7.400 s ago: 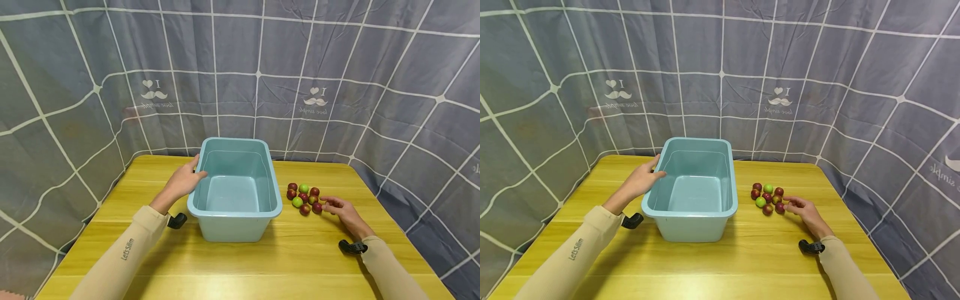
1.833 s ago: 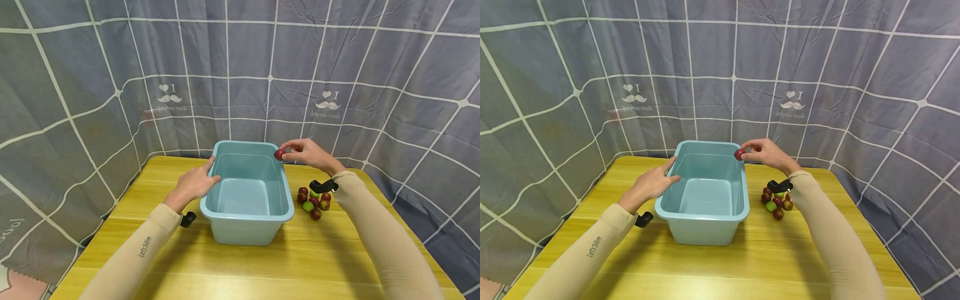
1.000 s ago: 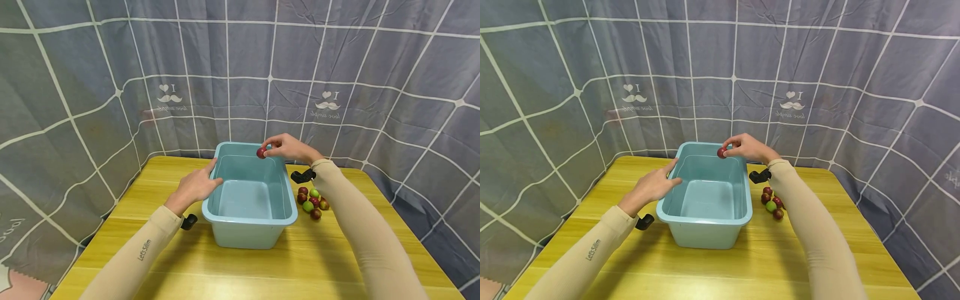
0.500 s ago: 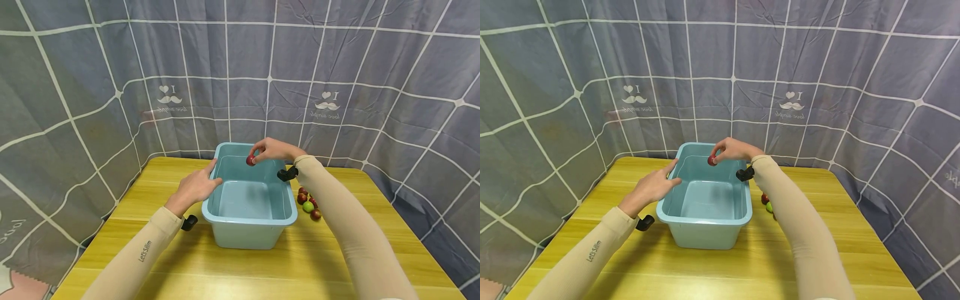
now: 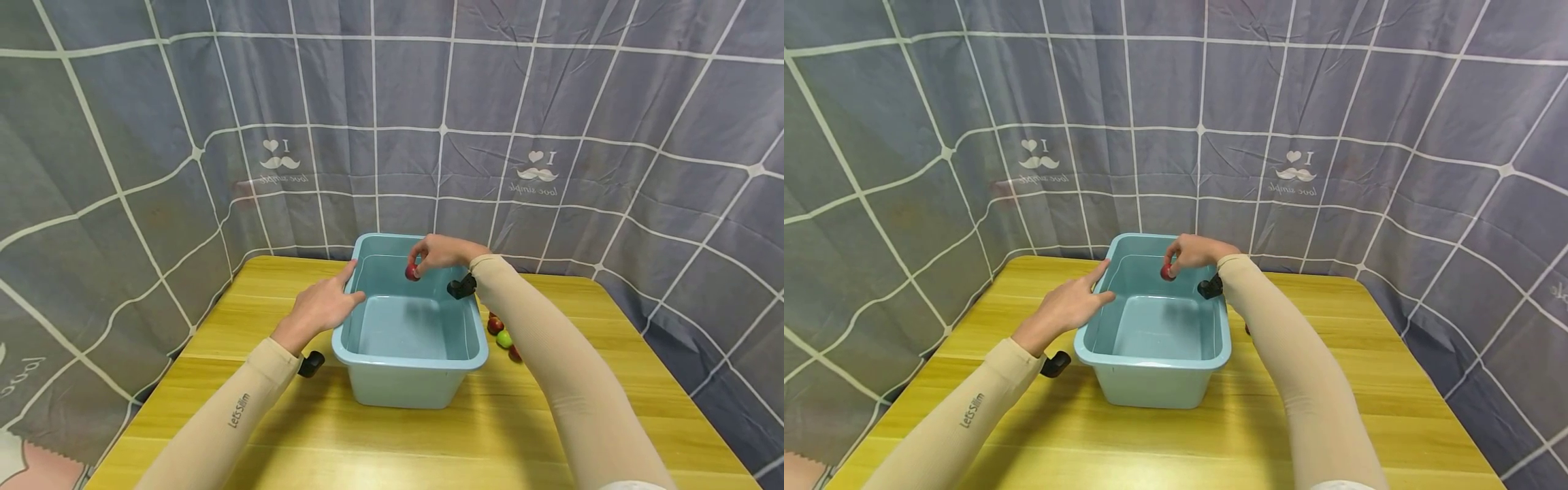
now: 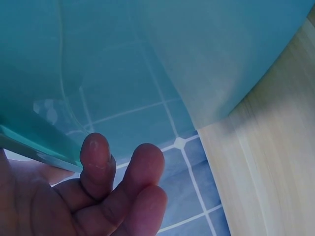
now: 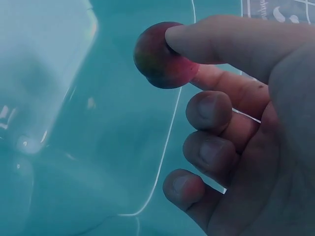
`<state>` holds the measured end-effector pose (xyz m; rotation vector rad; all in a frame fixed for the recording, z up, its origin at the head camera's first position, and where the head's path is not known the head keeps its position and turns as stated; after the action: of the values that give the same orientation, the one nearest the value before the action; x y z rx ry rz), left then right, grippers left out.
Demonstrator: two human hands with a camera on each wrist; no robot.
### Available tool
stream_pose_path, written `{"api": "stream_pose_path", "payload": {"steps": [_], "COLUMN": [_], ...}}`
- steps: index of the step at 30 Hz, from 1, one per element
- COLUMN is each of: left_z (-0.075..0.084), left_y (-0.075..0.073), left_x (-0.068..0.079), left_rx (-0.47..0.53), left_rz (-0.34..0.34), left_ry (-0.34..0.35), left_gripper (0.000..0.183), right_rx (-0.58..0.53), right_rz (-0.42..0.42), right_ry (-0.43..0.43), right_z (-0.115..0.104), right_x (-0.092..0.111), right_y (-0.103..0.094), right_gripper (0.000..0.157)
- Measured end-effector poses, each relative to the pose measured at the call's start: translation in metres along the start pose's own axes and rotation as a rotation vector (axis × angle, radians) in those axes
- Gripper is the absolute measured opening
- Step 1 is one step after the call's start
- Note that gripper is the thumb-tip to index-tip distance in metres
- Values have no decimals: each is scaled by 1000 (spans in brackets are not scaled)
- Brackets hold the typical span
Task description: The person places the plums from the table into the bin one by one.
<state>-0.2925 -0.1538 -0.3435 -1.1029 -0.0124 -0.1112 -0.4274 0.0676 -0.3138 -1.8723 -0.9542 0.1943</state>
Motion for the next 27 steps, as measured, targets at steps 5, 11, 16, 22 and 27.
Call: {"api": "stream_pose_path", "payload": {"steps": [5,11,16,22,27], "left_z": [2,3,3,2,1], "left_y": [0,0,-1,0,-1], "left_x": [0,0,0,-1,-1], "left_rx": [-4,-1,8,15,11], "left_rz": [-4,-2,-2,-1,-2], "left_ry": [1,7,6,5,5], "left_gripper": [78,78,78,78,78], "right_rx": [12,41,33,29,4], "right_rz": [6,12,18,54,95], "right_ry": [15,27,20,2,-12], "right_z": [2,5,5,2,6], "right_x": [0,4,13,28,44], "right_y": [-1,-4,-7,-14,-17], "right_gripper": [30,40,38,33,32]}}
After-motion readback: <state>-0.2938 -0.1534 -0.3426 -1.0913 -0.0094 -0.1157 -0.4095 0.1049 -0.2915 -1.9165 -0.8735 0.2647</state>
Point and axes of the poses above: each hand's wrist, its own x-axis away from the middle knuckle, its own y-axis out of the palm, z = x × y, the point moved 4 cm from there along -x, towards the middle knuckle, and after that the axes turned 3 degrees about -z, right-handed, at the moved point
